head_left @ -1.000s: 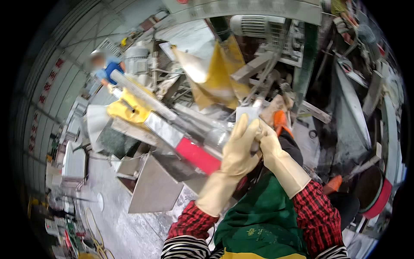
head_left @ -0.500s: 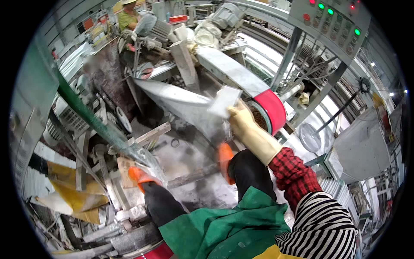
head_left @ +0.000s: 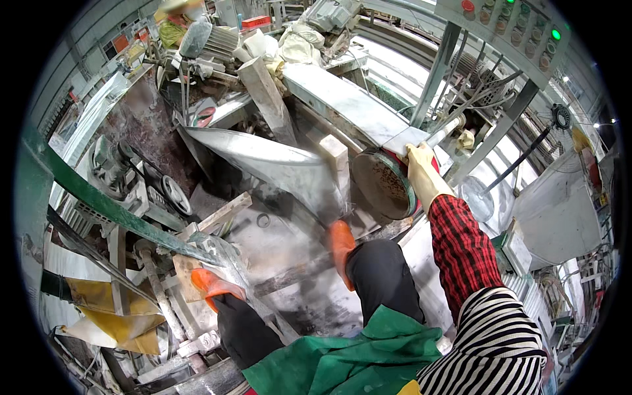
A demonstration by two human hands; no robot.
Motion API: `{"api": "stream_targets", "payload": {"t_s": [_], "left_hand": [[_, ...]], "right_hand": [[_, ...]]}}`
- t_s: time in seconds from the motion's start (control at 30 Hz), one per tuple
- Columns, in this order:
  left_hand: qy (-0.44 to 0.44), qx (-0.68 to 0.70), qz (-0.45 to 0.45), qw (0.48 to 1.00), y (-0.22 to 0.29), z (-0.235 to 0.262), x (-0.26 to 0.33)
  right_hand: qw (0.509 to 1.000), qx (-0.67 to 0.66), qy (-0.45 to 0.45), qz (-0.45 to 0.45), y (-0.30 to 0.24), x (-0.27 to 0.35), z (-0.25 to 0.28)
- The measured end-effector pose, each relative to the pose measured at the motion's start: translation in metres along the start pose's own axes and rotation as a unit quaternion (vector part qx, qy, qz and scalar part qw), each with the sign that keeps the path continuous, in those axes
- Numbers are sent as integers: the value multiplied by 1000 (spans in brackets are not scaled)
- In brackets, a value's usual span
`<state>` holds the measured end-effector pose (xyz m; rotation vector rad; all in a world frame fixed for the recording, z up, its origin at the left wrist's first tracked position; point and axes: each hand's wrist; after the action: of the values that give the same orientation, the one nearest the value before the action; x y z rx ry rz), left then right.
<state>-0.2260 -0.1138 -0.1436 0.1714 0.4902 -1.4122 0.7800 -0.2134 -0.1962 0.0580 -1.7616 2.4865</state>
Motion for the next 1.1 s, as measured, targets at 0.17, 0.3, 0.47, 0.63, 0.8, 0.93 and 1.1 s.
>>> {"api": "stream_targets", "payload": {"t_s": [0.17, 0.3, 0.47, 0.63, 0.8, 0.93, 1.1], "left_hand": [[2, -27, -6, 1000, 7, 1, 1], [14, -48, -14, 999, 11, -1, 0], [46, -91, -50, 994, 7, 6, 4], [176, -243, -186, 936, 11, -6, -3], [-73, 528, 133, 836, 22, 19, 8], [-48, 69, 165, 983, 39, 68, 28], [53, 42, 82, 994, 58, 38, -4]], "right_hand": [[922, 73, -117, 361, 56, -27, 23], [888, 145, -131, 416, 60, -13, 28], [991, 58, -118, 38, 8, 9, 13], [983, 133, -127, 28, -37, 40, 21], [737, 436, -169, 488, -33, 62, 43], [768, 328, -325, 444, -12, 39, -3], [851, 226, -385, 279, -4, 65, -44]]}}
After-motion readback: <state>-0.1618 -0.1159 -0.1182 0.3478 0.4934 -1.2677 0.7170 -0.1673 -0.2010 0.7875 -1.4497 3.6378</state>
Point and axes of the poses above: each hand's wrist, its own x-axis away from the middle knuckle, its own z-axis out of the back of the hand, y = z × x, and after that the axes turned 1 degree about -y, right-handed
